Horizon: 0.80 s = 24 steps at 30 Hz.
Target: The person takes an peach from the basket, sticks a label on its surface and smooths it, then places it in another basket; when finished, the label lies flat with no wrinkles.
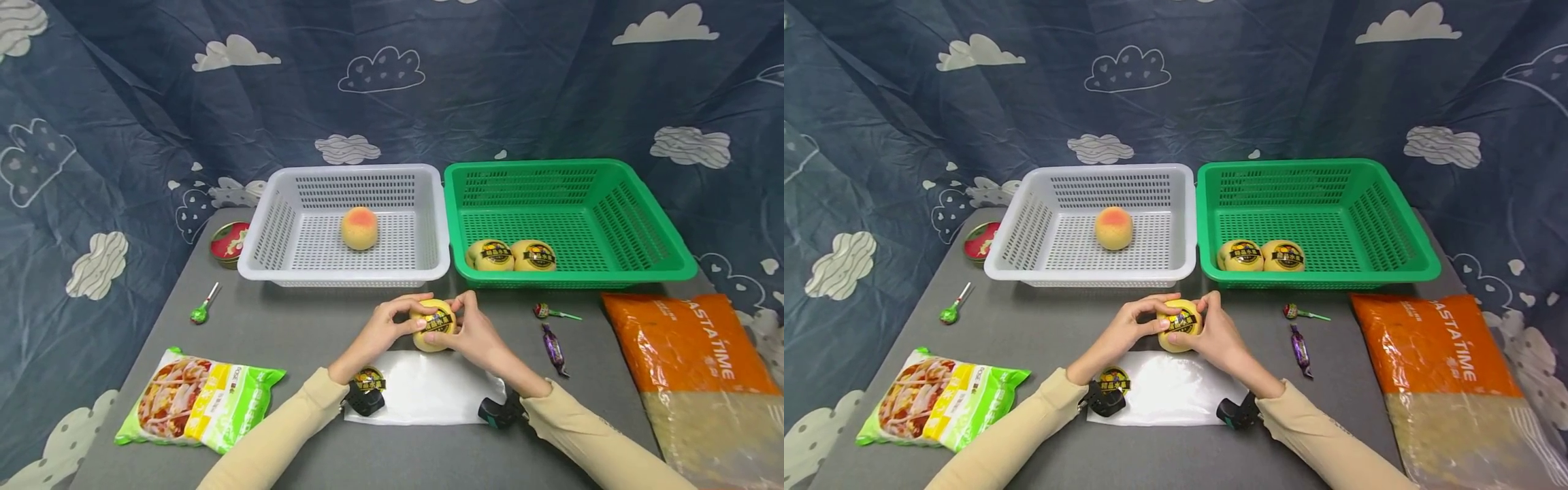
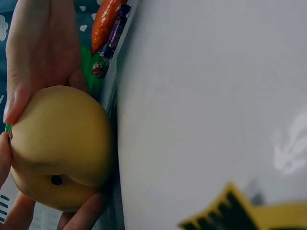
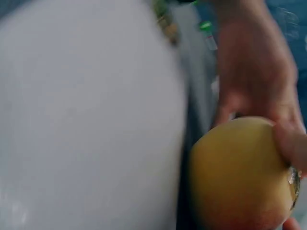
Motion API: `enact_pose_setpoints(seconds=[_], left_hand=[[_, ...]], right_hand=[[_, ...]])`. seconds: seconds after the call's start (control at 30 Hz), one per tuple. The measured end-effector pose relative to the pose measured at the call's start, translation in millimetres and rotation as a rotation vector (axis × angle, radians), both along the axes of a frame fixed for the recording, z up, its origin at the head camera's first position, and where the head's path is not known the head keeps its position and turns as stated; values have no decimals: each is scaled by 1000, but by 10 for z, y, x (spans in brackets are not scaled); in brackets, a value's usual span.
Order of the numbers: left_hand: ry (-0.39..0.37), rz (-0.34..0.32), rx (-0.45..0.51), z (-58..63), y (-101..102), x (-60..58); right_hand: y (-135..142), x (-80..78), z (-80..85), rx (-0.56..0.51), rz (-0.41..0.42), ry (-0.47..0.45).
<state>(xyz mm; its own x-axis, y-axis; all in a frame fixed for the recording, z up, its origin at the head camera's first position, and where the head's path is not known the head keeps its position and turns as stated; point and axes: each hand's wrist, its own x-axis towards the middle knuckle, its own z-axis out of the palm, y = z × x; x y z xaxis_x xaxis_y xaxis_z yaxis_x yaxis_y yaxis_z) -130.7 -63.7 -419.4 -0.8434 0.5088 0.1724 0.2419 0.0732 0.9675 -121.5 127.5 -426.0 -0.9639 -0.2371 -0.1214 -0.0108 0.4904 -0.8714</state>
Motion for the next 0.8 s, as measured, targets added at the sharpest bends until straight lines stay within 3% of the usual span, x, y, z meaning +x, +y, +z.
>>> enact_pose_setpoints(seconds=[0.33,0.53,0.8], left_hand=[[-72,-14,33,1,14,-37],[-83,-10,41,18,14,-50],[-1,-18,-91,52,22,-37]], right_hand=[[192,-72,-87,-383,49,-198],[264,-140,-80,-391,78,-259],[236,-195,-88,-419,58,-272]])
